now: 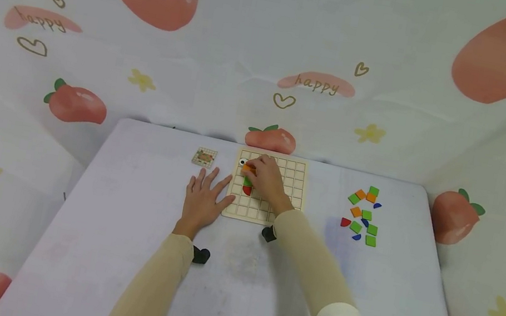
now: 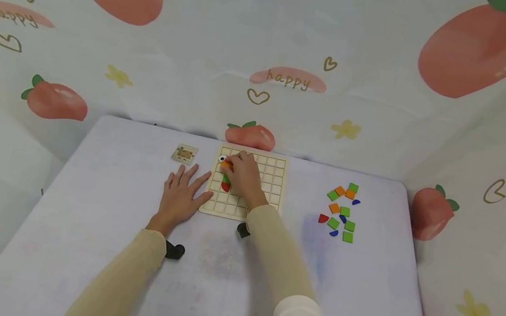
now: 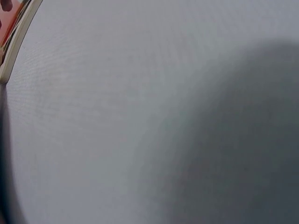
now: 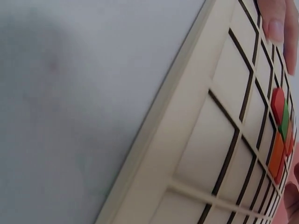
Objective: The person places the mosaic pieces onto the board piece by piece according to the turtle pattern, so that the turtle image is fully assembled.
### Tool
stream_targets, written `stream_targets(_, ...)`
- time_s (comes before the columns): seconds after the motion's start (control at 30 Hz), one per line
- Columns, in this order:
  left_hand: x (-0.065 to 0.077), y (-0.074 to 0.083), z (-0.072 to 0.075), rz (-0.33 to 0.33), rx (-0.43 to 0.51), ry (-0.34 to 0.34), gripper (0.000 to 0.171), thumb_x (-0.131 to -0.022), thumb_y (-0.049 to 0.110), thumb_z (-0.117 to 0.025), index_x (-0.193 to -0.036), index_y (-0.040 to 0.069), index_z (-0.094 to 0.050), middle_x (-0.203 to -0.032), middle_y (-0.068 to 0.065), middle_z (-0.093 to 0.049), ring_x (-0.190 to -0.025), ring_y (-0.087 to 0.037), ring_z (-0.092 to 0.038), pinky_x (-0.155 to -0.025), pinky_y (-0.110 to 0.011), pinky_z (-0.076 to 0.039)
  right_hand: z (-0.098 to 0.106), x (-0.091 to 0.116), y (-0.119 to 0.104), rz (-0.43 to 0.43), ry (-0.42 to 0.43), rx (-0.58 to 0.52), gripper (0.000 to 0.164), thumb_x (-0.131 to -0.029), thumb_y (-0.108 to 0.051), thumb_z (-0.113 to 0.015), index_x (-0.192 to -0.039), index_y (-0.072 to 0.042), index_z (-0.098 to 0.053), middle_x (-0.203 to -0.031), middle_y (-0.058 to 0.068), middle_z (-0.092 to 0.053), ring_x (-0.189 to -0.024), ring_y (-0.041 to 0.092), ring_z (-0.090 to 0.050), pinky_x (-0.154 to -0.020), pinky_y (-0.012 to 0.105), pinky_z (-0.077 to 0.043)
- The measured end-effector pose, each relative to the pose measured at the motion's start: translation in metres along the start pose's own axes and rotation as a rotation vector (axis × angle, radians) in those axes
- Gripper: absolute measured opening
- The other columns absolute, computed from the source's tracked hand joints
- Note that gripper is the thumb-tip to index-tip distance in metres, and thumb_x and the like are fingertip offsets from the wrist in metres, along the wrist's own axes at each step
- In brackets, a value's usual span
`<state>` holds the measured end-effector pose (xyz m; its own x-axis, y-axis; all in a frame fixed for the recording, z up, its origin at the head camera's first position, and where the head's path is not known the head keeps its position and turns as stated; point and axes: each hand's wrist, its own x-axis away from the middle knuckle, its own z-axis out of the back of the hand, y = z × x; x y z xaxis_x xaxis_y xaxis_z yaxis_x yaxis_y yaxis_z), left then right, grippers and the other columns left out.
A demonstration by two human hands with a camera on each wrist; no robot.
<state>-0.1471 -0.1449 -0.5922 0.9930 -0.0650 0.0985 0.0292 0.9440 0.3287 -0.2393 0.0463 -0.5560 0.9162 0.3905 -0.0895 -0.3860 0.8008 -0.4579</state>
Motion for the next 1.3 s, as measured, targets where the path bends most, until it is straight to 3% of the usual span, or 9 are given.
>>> stream_targets(0.57,-0.001,-0.003,-0.004,-0.014,0.0,0.017,0.071,-0.097,0.078,-0.031,-0.159,0.045,-0.027,-0.173,-0.002,-0.014,-0.162,-0.035,0.0,-0.128,-0.062,-0.005,-0.009,-0.003,-0.007,0.003,-0.027,0.028,0.036,-0.098,-0.037,-0.068,-0.126,-0.015,-0.071,-0.126,0.008,-0.06,-0.114,0.027,-0.054,-0.101,0.038,-0.051)
stream_targets(0.9,-0.001,-0.002,-0.003,-0.009,-0.001,0.017,0.071,-0.096,0.079,-0.03,-0.159,0.047,-0.026,-0.173,-0.001,-0.015,-0.162,-0.035,0.0,-0.128,-0.062,-0.006,-0.007,0.001,-0.004,-0.002,-0.014,0.041,0.032,-0.098,-0.036,-0.068,-0.121,-0.014,-0.075,-0.117,0.008,-0.061,-0.106,0.027,-0.054,-0.095,0.039,-0.05)
stream_targets(1.3,0.001,0.0,-0.001,0.0,0.0,0.015,0.069,-0.098,0.075,-0.035,-0.159,0.044,-0.029,-0.173,-0.003,-0.016,-0.162,-0.036,0.0,-0.128,-0.062,-0.005,0.005,0.008,-0.004,0.013,-0.016,0.194,0.039,-0.102,-0.041,-0.061,-0.133,-0.018,-0.067,-0.128,0.006,-0.057,-0.121,0.027,-0.053,-0.106,0.043,-0.048)
